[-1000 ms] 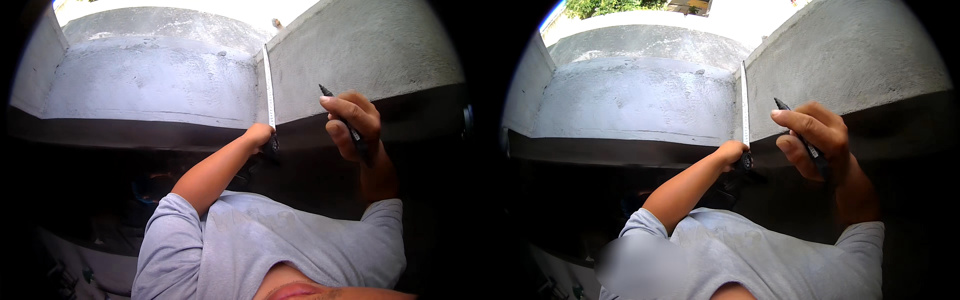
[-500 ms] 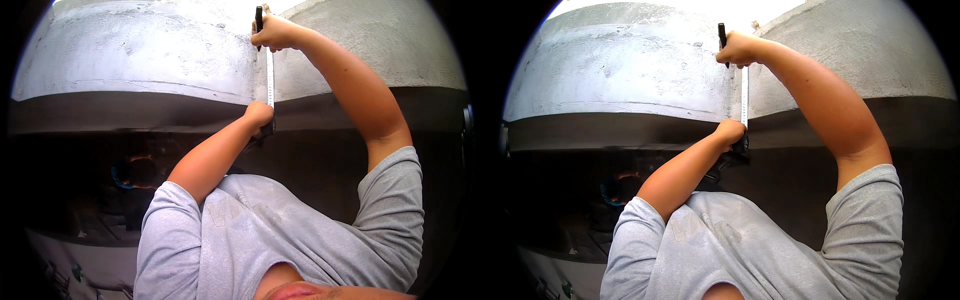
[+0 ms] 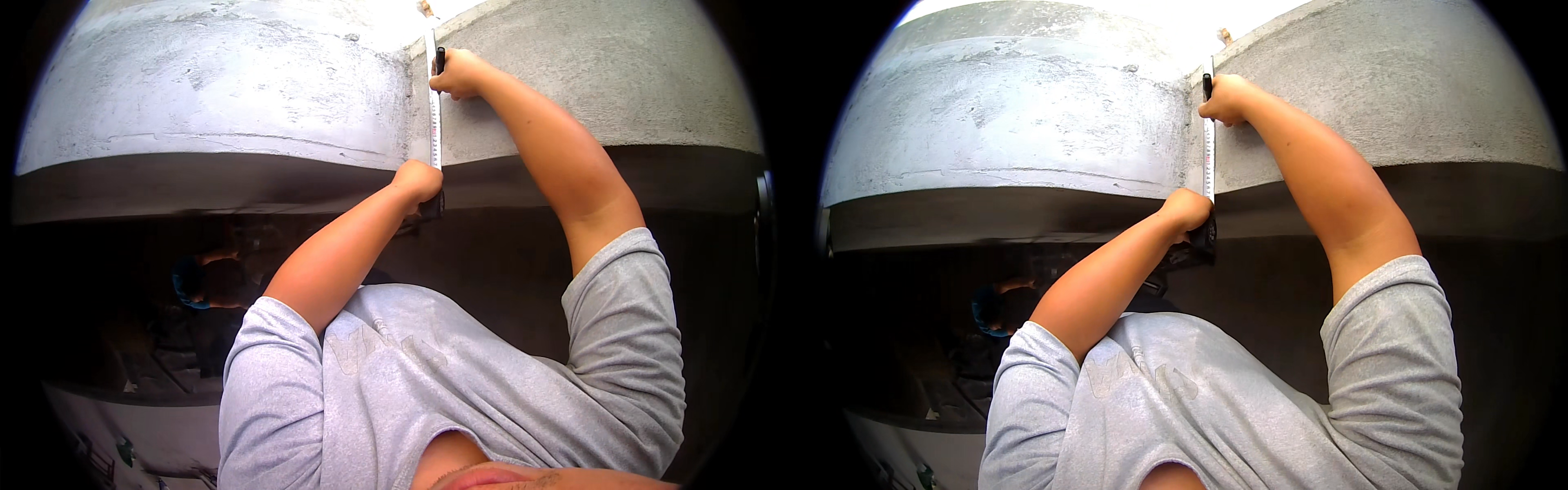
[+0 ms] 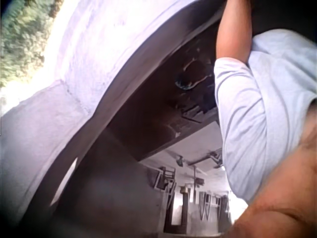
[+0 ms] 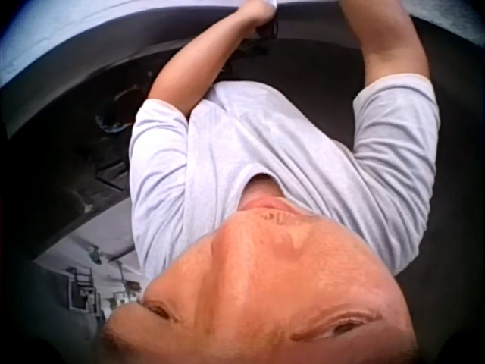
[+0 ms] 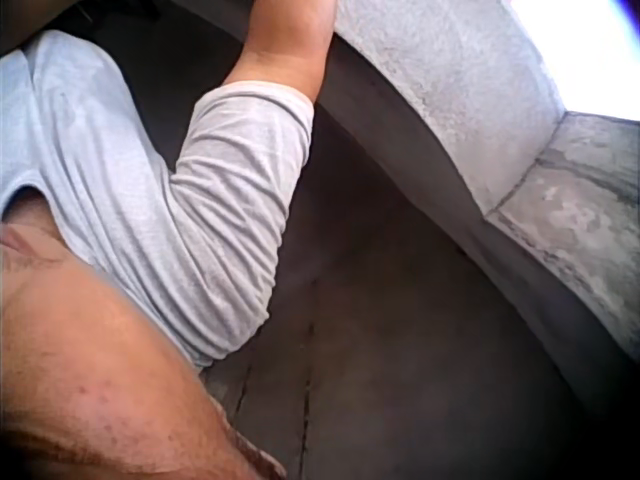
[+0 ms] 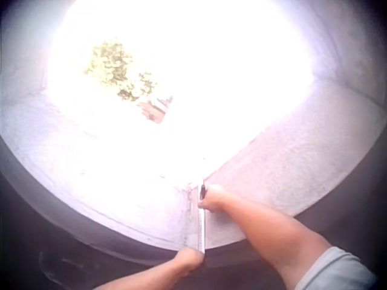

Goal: The person measures a window opening using a tape measure and marks the concrete with a marker. The person extends the tape measure across the width and height of the opening and makes marks at measured points.

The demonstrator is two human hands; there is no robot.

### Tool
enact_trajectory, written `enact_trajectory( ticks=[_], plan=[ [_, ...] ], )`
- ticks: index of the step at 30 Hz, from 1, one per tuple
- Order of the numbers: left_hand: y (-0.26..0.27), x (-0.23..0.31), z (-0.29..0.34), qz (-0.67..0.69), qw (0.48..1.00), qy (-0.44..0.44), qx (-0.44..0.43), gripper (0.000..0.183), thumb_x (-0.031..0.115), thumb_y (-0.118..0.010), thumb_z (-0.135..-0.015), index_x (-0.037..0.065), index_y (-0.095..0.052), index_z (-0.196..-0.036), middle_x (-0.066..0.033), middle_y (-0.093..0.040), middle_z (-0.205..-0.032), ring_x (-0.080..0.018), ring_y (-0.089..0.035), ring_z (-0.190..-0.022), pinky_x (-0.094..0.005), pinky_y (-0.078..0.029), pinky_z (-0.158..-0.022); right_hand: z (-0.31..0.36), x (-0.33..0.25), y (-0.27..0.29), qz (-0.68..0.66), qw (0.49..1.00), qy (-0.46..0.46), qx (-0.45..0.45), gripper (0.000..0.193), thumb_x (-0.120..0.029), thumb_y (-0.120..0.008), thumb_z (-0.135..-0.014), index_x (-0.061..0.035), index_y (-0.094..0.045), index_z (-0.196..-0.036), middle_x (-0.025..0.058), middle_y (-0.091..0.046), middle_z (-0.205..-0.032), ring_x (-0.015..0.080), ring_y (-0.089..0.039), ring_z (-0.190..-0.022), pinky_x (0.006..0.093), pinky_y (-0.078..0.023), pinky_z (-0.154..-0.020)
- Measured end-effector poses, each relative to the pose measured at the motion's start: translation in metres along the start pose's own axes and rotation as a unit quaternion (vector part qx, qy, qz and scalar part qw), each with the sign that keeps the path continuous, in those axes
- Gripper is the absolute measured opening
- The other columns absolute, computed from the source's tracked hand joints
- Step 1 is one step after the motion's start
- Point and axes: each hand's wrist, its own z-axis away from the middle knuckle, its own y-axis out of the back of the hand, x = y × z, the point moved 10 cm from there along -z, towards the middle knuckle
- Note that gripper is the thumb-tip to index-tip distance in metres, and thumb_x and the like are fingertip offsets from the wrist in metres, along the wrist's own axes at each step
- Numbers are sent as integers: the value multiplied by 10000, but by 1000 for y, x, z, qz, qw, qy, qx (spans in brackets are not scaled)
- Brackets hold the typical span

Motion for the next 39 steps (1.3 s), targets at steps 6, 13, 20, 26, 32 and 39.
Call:
enact_trajectory(
  ticks=[6, 13, 20, 26, 32, 39],
  plan=[
    [1, 3, 1, -38, 999, -3, 7, 256, 110, -603, -922, -94, -720, -1021, -224, -752, -918, -384, -768, -699, -508, -602, -573, -10, 4, -7, 100, 994, 38, -10, 280, -283, -775, -855, -11, -729, -904, 179, -757, -846, 329, -753, -793, 411, -609, -734],
    [1, 4, 7, 4, 1000, 3, -4, 266, 84, -573, -935, -100, -719, -1059, -229, -746, -956, -381, -776, -761, -527, -602, -576, -4, -1, -6, 96, 995, 24, -18, 301, -293, -765, -873, -9, -736, -964, 211, -756, -932, 375, -742, -895, 436, -604, -784],
    [-4, -3, -7, -7, 1000, 0, -12, 270, 65, -551, -941, -101, -709, -1084, -211, -732, -943, -361, -764, -748, -518, -603, -569, -4, 3, -7, 105, 994, -5, -23, 310, -300, -760, -874, -19, -743, -1005, 210, -760, -965, 368, -745, -916, 442, -605, -798],
    [-2, 0, -4, -17, 1000, -2, -8, 273, 70, -550, -938, -107, -703, -1079, -207, -730, -934, -351, -763, -741, -502, -597, -548, -5, 3, -8, 119, 992, 0, -28, 285, -279, -754, -874, -26, -739, -1004, 206, -760, -962, 373, -745, -920, 441, -607, -802],
    [-1, 4, 3, -22, 1000, -3, -13, 270, 78, -559, -937, -98, -707, -1078, -192, -730, -935, -342, -759, -736, -508, -606, -572, -7, 1, -3, 143, 989, 22, -10, 288, -280, -765, -867, -22, -735, -993, 203, -764, -963, 368, -749, -916, 441, -609, -799],
    [-6, -6, -14, 1, 1000, -2, -15, 248, 67, -578, -945, -74, -721, -1089, -169, -730, -945, -322, -758, -760, -511, -617, -605, 13, -11, 16, 97, 995, -31, 12, 302, -282, -761, -866, -15, -734, -1004, 214, -760, -919, 330, -763, -903, 421, -614, -823]
  ],
)
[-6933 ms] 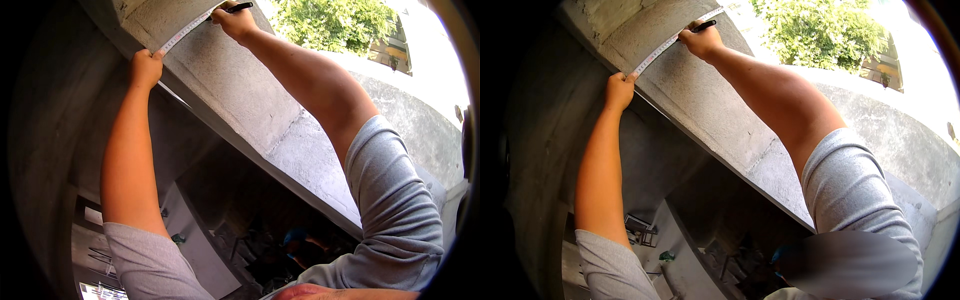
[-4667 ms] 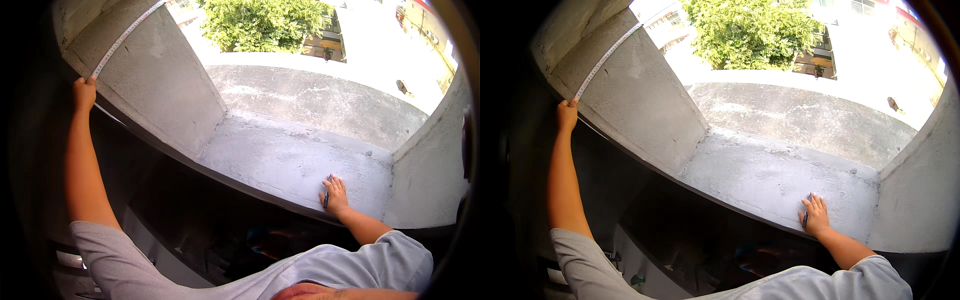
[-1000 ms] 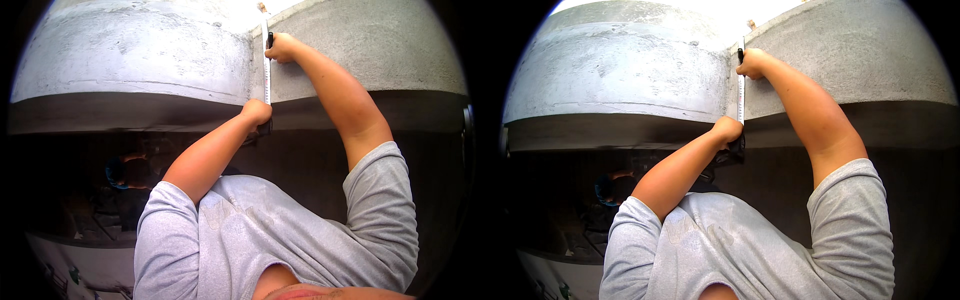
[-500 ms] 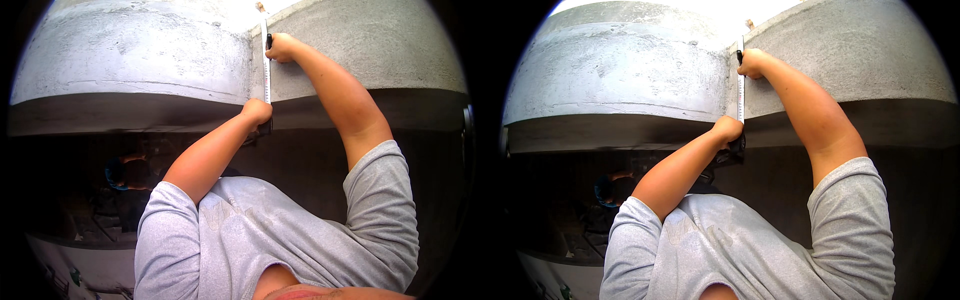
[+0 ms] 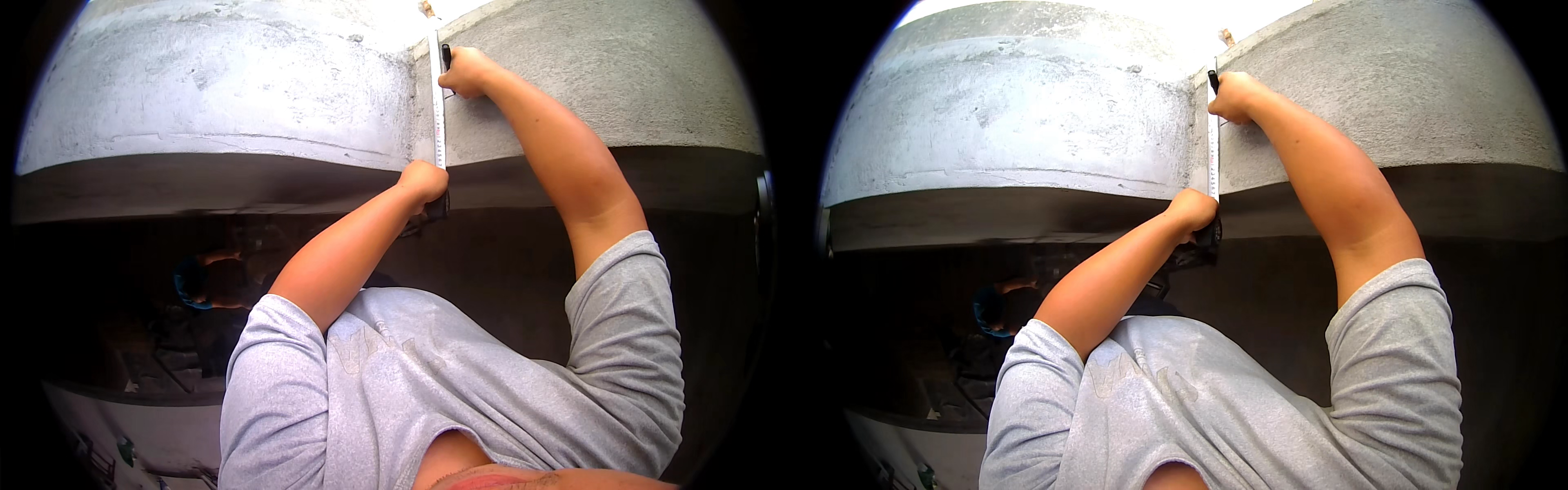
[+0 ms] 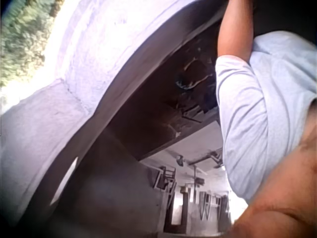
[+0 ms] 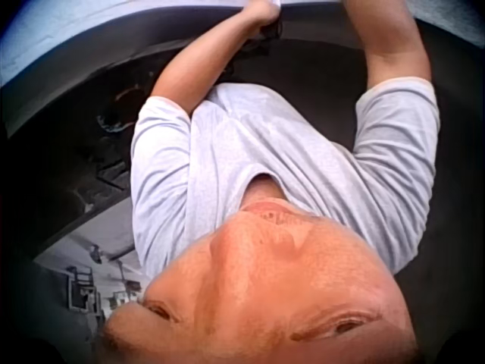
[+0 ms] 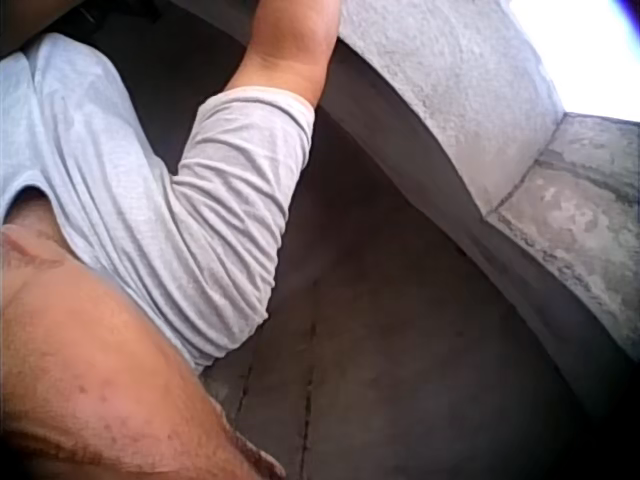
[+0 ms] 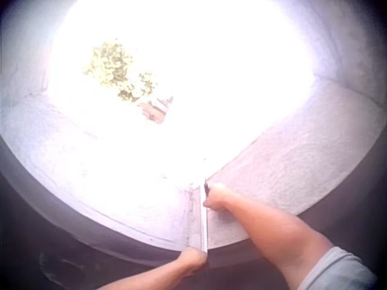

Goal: The person measures a window opening using a tape measure and marks the concrete with a marker. The person extends the tape measure across the width and height of the opening and makes marks at measured points.

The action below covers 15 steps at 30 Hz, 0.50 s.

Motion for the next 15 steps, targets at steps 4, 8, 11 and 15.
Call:
enact_trajectory(
  ticks=[4, 8, 11, 15],
  plan=[
    [-2, -5, -1, -3, 1000, 4, 1, 207, 87, -613, -951, -49, -724, -1061, -150, -731, -920, -312, -755, -742, -492, -617, -613, 34, -24, 49, -43, 984, 70, 155, 312, -317, -719, -889, -34, -730, -1021, 195, -753, -851, 326, -755, -832, 441, -604, -798],
    [4, 17, 27, 36, 997, 6, -62, 143, 73, -624, -964, -33, -710, -1008, -143, -733, -867, -297, -750, -703, -457, -621, -620, 174, -93, 147, -173, 886, 282, 324, 157, -214, -691, -904, -65, -710, -950, 135, -708, -706, 285, -726, -686, 402, -585, -679],
    [1, 39, 24, 152, 980, -41, -125, 115, 32, -618, -1007, -80, -645, -997, -191, -714, -874, -309, -745, -733, -418, -650, -646, 278, -81, 202, -180, 784, 390, 448, 113, -72, -737, -867, -35, -719, -972, 97, -734, -780, 204, -724, -680, 329, -570, -615],
    [-10, 116, 80, 193, 962, -115, -157, 98, 40, -618, -1026, -56, -639, -1027, -177, -709, -924, -288, -740, -796, -391, -654, -724, 342, -8, 228, -39, 722, 380, 577, 213, -86, -763, -949, -36, -708, -1148, 104, -747, -867, 187, -676, -643, 339, -541, -573]
  ],
)
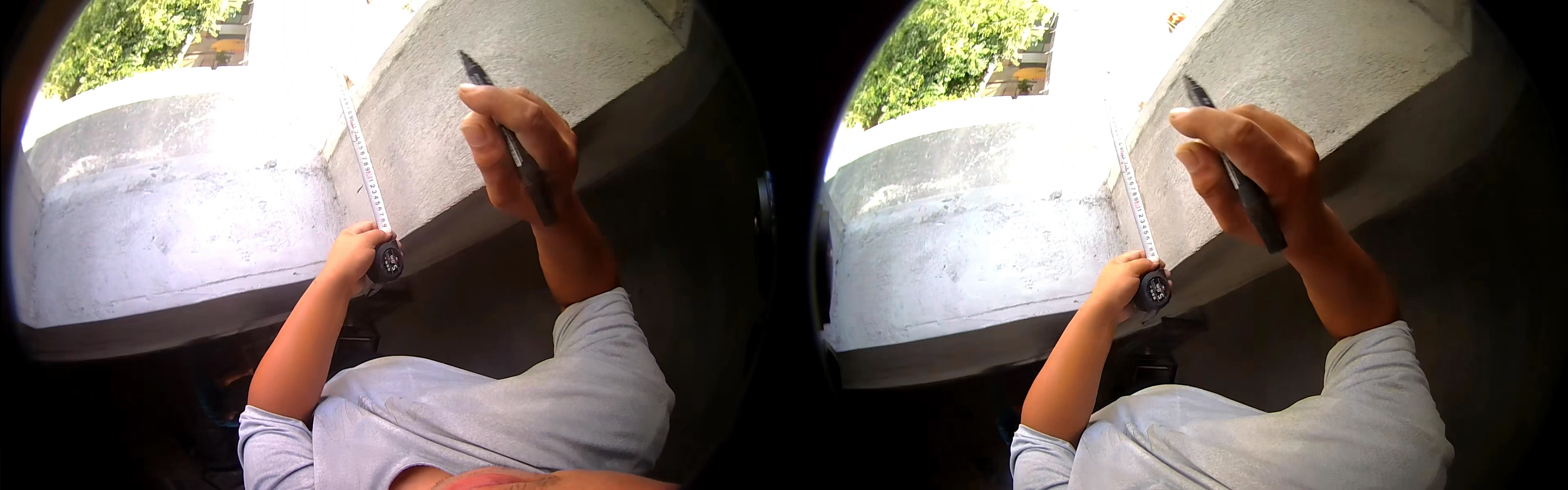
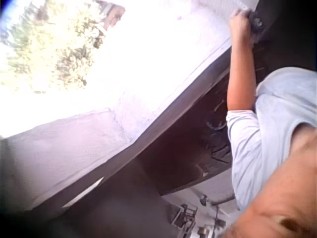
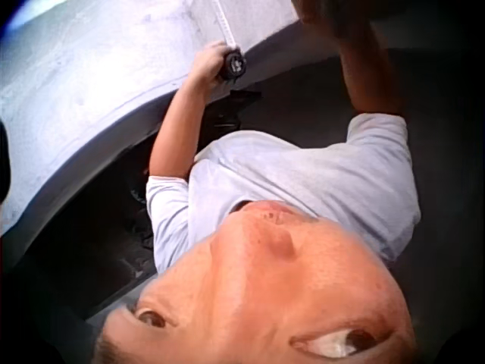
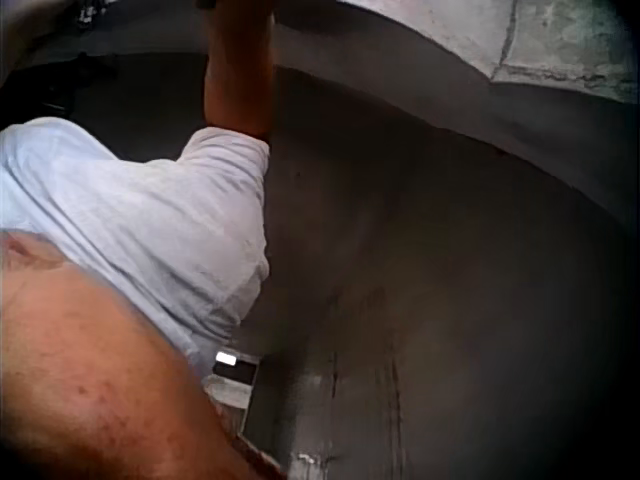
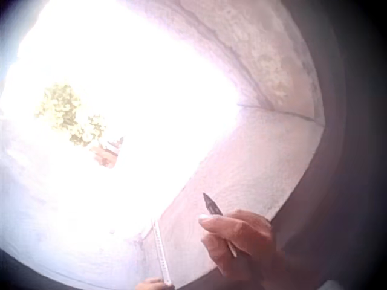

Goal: The person measures a window opening using a tape measure and marks the concrete with a marker. The person extends the tape measure across the width and height of the opening and makes marks at measured points.

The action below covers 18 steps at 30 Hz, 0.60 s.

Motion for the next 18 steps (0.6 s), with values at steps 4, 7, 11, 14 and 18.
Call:
enact_trajectory(
  ticks=[4, 7, 11, 14, 18],
  plan=[
    [-51, 56, 25, 13, 999, -25, -29, 140, 61, -627, -1030, -56, -671, -1093, -162, -721, -952, -260, -748, -816, -381, -658, -732, 36, 11, 54, 46, 997, 23, 56, 226, -115, -729, -992, -55, -674, -1202, 113, -765, -954, 233, -739, -813, 388, -591, -716],
    [-104, 87, 39, -2, 997, -30, -77, 177, 88, -643, -1028, -58, -697, -1112, -135, -730, -956, -217, -745, -829, -345, -638, -730, 43, 16, 71, 37, 996, 42, 63, 230, -176, -718, -1017, -65, -667, -1212, 132, -774, -1024, 278, -764, -965, 433, -601, -850],
    [-182, 118, 56, 4, 985, -63, -159, 210, 104, -640, -1030, -65, -710, -1131, -129, -735, -977, -203, -745, -866, -319, -627, -750, 39, 6, 72, -48, 997, 67, -4, 296, -321, -694, -1048, -90, -682, -1233, 163, -784, -1113, 333, -753, -1110, 512, -560, -997],
    [-225, 128, 74, 77, 966, -79, -232, 277, 149, -565, -1075, -55, -675, -1227, -170, -736, -1102, -261, -769, -944, -374, -664, -795, 40, 7, 65, -94, 992, 49, -73, 345, -394, -670, -1057, -114, -694, -1257, 161, -788, -1149, 367, -724, -1193, 580, -500, -1071],
    [-230, 130, 69, 12, 967, -106, -230, 313, 183, -549, -1080, -61, -665, -1238, -187, -728, -1133, -264, -767, -958, -383, -662, -811, 43, 7, 69, -61, 989, 43, -125, 379, -431, -674, -1052, -113, -686, -1258, 153, -787, -1150, 387, -661, -1310, 623, -430, -1139]
  ],
)
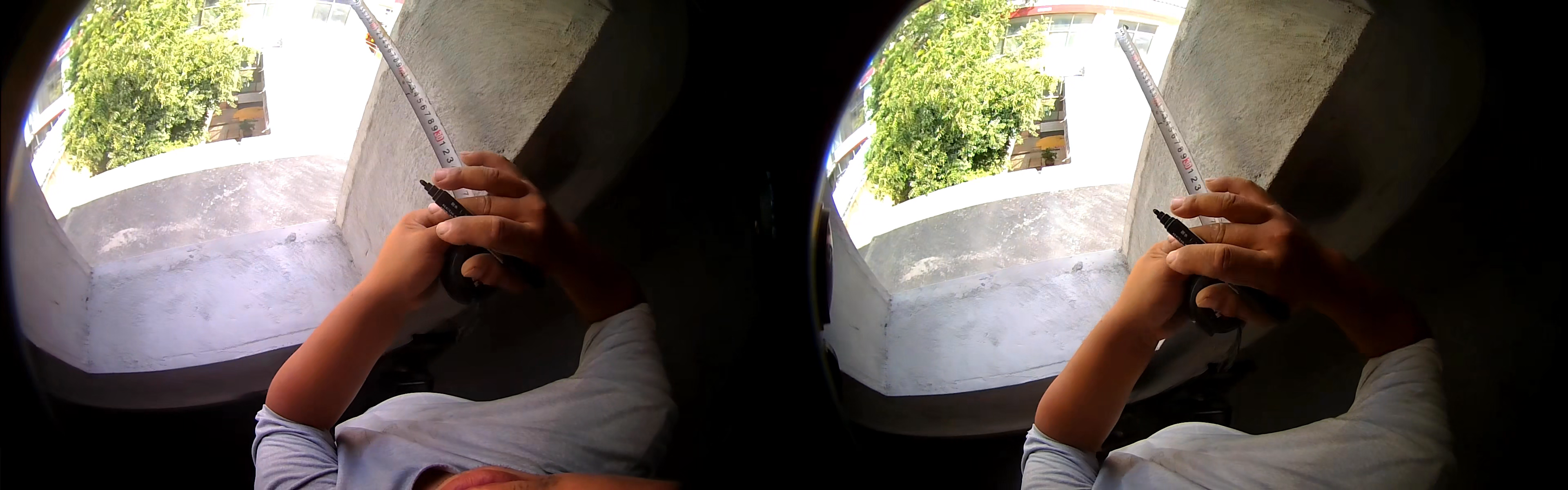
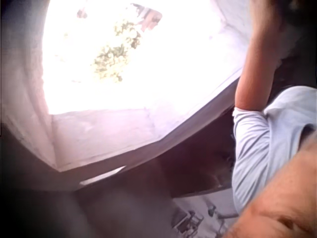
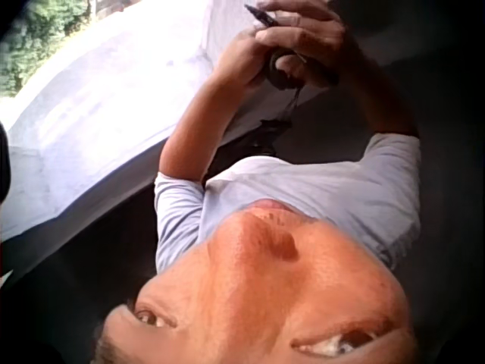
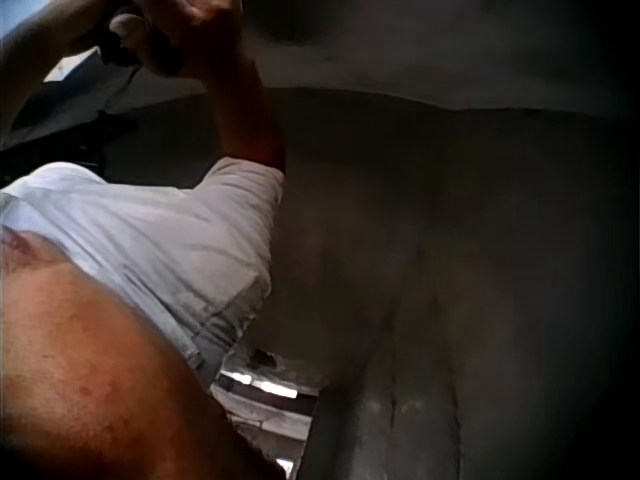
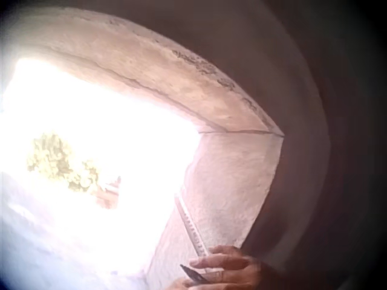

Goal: The person measures a window opening using a tape measure and marks the concrete with a marker. The person extends the tape measure across the width and height of the opening and makes marks at measured points.

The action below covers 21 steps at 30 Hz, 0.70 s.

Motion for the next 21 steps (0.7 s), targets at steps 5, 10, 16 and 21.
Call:
enact_trajectory(
  ticks=[5, 10, 16, 21],
  plan=[
    [9, -4, 7, -74, 997, -11, 3, 263, 150, -586, -1054, -54, -689, -1183, -169, -743, -1082, -246, -767, -911, -359, -654, -784, 3, -3, 4, -60, 998, 6, 32, 316, -296, -706, -1021, -57, -693, -1227, 163, -786, -1045, 391, -748, -1114, 510, -567, -984],
    [-1, -12, 18, -95, 993, -5, 73, 190, 120, -638, -1022, -29, -732, -1094, -73, -749, -992, -132, -718, -876, -272, -583, -770, 13, 4, 2, -168, 982, 18, 82, 257, -171, -700, -991, -10, -677, -1190, 147, -757, -931, 328, -769, -817, 407, -618, -789],
    [5, -14, 58, -128, 963, -164, 171, 114, 127, -663, -1028, 14, -656, -1019, -27, -692, -969, -85, -653, -868, -250, -532, -805, 13, -4, -14, -249, 963, 33, 93, 327, -254, -675, -1024, 7, -651, -1220, 107, -681, -816, 243, -665, -656, 418, -572, -653],
    [-4, 22, 117, -397, 789, -400, 243, 140, 21, -701, -983, -2, -589, -1063, -67, -669, -939, -103, -644, -821, -277, -545, -752, 11, -5, -4, -162, 978, 3, 130, 300, -229, -707, -987, -1, -655, -1175, 116, -680, -829, 257, -653, -625, 395, -537, -600]
  ],
)
